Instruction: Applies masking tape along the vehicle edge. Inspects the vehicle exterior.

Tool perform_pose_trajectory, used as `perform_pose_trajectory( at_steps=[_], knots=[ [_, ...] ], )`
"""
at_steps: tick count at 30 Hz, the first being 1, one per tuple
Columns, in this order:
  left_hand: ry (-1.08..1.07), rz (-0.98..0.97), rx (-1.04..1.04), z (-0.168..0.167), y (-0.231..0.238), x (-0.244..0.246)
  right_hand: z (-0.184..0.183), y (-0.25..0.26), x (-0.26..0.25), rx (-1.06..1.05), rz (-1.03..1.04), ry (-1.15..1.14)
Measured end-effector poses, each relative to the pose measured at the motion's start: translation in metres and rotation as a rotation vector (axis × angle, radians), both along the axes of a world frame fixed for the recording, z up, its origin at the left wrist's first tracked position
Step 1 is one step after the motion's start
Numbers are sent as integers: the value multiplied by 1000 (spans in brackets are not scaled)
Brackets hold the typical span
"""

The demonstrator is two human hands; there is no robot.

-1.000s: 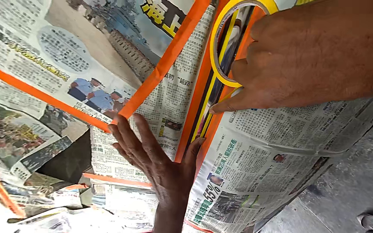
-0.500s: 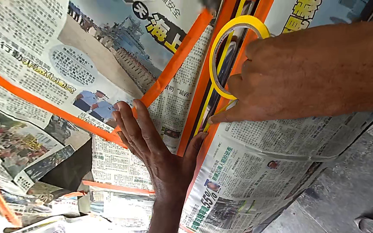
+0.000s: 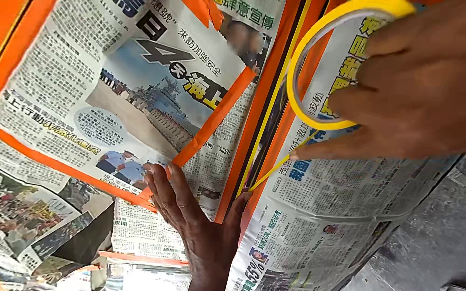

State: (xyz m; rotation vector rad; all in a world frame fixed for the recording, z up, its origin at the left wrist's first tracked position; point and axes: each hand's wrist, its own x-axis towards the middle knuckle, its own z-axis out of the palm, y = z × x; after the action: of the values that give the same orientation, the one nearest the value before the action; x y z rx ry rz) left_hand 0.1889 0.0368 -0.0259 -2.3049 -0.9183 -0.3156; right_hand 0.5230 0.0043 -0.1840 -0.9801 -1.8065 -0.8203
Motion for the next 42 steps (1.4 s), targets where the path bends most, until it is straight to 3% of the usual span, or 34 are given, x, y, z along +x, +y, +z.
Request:
perform_pose_trajectory(
  at_steps=[2, 6, 12, 17, 21, 26, 30, 35, 42],
  knots=[
    [6, 0, 2, 0, 0, 0, -7, 4, 12, 10, 17, 185],
    [20, -2, 5, 1, 0, 2, -15, 4, 29, -167, 70, 557],
    [25, 6, -2, 2, -1, 5, -16, 7, 41, -228, 168, 709],
    [12, 4, -3, 1, -1, 7, -14, 6, 55, -148, 249, 486],
    [37, -6, 6, 3, 1, 3, -15, -15, 61, -133, -4, 261],
    [53, 0, 36, 2, 3, 1, -6, -22, 92, -173, 3, -266],
    [46, 4, 20, 2, 0, 3, 8, -15, 84, -232, -81, -230],
    [18, 21, 14, -3, -6, 5, -5, 7, 58, -234, -199, -115],
    [18, 12, -3, -4, -5, 5, -2, 23, 47, -265, -117, 4]
  ],
)
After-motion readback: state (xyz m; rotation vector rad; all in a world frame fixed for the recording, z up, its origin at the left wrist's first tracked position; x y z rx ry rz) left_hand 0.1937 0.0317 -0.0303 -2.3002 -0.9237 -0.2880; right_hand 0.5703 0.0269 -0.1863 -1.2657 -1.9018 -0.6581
